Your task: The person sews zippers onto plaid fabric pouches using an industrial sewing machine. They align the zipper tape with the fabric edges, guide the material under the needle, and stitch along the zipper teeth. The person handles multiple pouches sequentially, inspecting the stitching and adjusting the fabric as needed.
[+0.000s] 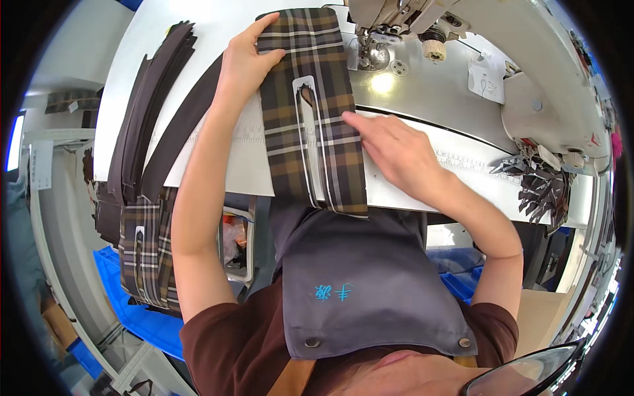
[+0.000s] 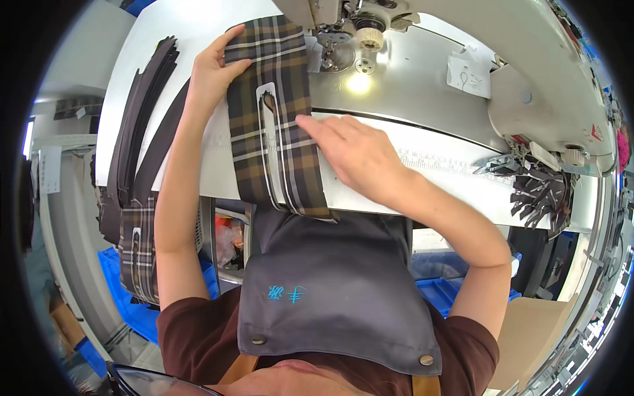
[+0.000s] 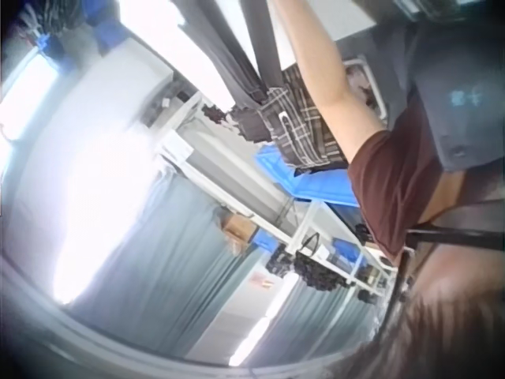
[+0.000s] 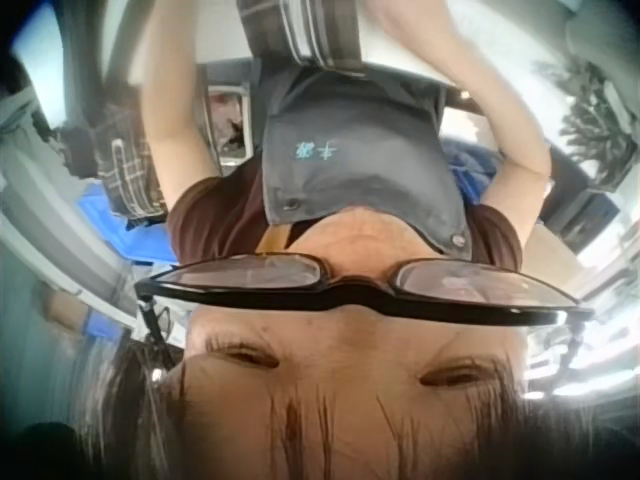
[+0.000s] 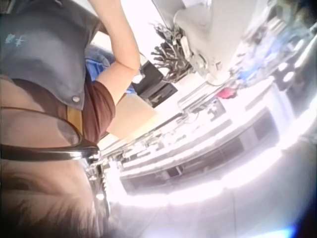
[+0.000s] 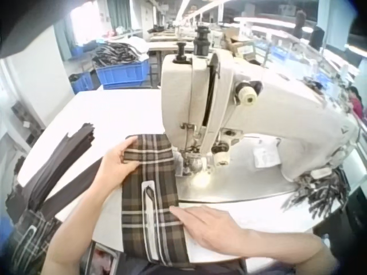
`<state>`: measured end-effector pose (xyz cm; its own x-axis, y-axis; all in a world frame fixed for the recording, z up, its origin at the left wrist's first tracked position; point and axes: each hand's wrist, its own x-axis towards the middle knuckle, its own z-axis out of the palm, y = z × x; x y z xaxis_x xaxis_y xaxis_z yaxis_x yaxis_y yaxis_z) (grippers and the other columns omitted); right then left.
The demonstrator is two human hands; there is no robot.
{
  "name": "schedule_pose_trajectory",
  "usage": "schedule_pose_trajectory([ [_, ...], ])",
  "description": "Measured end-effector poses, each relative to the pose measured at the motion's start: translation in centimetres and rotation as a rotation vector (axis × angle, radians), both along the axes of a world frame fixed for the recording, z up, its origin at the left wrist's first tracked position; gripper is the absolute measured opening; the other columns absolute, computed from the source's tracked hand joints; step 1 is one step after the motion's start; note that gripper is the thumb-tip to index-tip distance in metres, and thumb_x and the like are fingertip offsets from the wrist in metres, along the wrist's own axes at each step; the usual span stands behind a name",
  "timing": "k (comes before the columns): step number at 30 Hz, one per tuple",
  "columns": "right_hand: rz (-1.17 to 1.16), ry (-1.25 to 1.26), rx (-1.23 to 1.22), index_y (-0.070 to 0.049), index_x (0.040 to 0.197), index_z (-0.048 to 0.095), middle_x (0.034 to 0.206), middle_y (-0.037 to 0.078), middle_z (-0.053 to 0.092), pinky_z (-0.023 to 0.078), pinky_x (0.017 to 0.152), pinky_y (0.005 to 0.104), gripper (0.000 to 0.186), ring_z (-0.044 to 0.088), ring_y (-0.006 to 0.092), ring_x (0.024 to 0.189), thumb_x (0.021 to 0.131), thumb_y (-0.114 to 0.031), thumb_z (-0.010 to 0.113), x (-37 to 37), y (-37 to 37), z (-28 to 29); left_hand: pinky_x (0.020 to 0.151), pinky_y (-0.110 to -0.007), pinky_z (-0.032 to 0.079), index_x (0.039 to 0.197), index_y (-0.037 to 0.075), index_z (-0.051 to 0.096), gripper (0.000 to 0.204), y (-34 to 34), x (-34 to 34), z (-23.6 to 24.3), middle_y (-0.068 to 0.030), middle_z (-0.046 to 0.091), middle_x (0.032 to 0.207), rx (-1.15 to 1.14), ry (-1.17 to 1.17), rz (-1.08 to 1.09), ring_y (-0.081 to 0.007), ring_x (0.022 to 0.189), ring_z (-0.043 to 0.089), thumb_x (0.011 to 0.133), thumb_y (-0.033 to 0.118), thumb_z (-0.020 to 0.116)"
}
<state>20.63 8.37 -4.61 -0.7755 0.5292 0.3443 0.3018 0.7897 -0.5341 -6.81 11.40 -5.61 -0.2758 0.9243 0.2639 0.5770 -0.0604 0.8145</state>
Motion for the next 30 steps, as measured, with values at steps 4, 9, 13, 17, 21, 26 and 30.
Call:
schedule_pose_trajectory([
  [4, 0.009, -0.062, 0.385, -0.007, 0.097, 0.065, 0.112, 0.005, 0.058, 0.050, 0.065, 0.0323, 0.027, 0.058, 0.0205, 0.078, 0.070, -0.008, 0.062, -0.9, 1.9, -1.3, 0.100, -0.046, 0.038, 0.115, 0.018, 0.065, 0.042, -1.0, 1.9, 0.5, -0.0047, 0.067, 0.109, 0.328, 0.581, 0.041, -0.0235, 0.111, 0.055, 0.074, 0.011, 0.073],
  [9, 0.035, -0.010, 0.390, -0.005, 0.094, 0.064, 0.104, 0.004, 0.062, 0.050, 0.064, 0.0315, 0.024, 0.060, 0.0200, 0.076, 0.070, -0.008, 0.062, -0.9, 2.5, -1.1, 0.103, -0.053, 0.029, 0.098, 0.015, 0.070, 0.020, -1.2, 5.0, 0.7, 0.0069, 0.066, 0.109, 0.312, 0.756, -0.513, -0.0189, 0.113, 0.054, 0.081, 0.024, 0.068],
  [13, 0.000, 0.059, 0.461, -0.005, 0.092, 0.063, 0.102, 0.003, 0.064, 0.051, 0.062, 0.0319, 0.023, 0.062, 0.0200, 0.076, 0.069, -0.007, 0.063, -1.8, 5.7, -1.5, 0.102, -0.054, 0.030, 0.100, 0.013, 0.068, 0.024, 1.8, 4.5, 0.1, 0.0024, 0.066, 0.106, 0.305, 0.910, -0.173, -0.0196, 0.108, 0.056, 0.081, 0.027, 0.069],
  [17, -0.083, 0.003, 0.523, -0.005, 0.092, 0.063, 0.103, 0.004, 0.064, 0.052, 0.063, 0.0320, 0.023, 0.064, 0.0197, 0.079, 0.068, -0.006, 0.063, -1.9, 8.4, -2.2, 0.100, -0.057, 0.032, 0.094, 0.012, 0.070, 0.019, 1.9, 3.1, -0.5, 0.0009, 0.068, 0.102, 0.305, 0.695, -0.130, -0.0206, 0.099, 0.061, 0.081, 0.027, 0.069],
  [21, -0.110, -0.059, 0.530, -0.004, 0.092, 0.063, 0.101, 0.005, 0.064, 0.052, 0.062, 0.0324, 0.025, 0.064, 0.0213, 0.078, 0.067, -0.005, 0.065, 0.7, 7.7, -1.3, 0.101, -0.057, 0.032, 0.094, 0.009, 0.070, 0.021, 0.0, 4.7, -0.9, 0.0009, 0.067, 0.107, 0.307, 0.730, -0.258, -0.0203, 0.097, 0.061, 0.080, 0.025, 0.069],
  [26, -0.214, -0.045, 0.309, -0.008, 0.098, 0.064, 0.098, 0.005, 0.067, 0.050, 0.061, 0.0314, 0.026, 0.062, 0.0218, 0.070, 0.074, 0.001, 0.064, 2.9, 6.7, 0.5, 0.105, -0.056, 0.025, 0.104, 0.011, 0.070, 0.025, -1.2, 6.9, -0.6, 0.0026, 0.065, 0.113, 0.253, 0.718, -0.330, -0.0168, 0.101, 0.061, 0.083, 0.025, 0.068],
  [30, -0.286, -0.092, 0.447, -0.009, 0.088, 0.063, 0.071, 0.008, 0.060, 0.046, 0.048, 0.0380, 0.008, 0.059, 0.0266, 0.058, 0.084, -0.015, 0.061, -0.1, 9.5, -1.1, 0.105, -0.057, 0.025, 0.104, 0.011, 0.069, 0.026, -1.2, 6.9, -0.5, 0.0024, 0.065, 0.114, 0.256, 0.693, -0.338, -0.0172, 0.100, 0.060, 0.082, 0.024, 0.069],
])
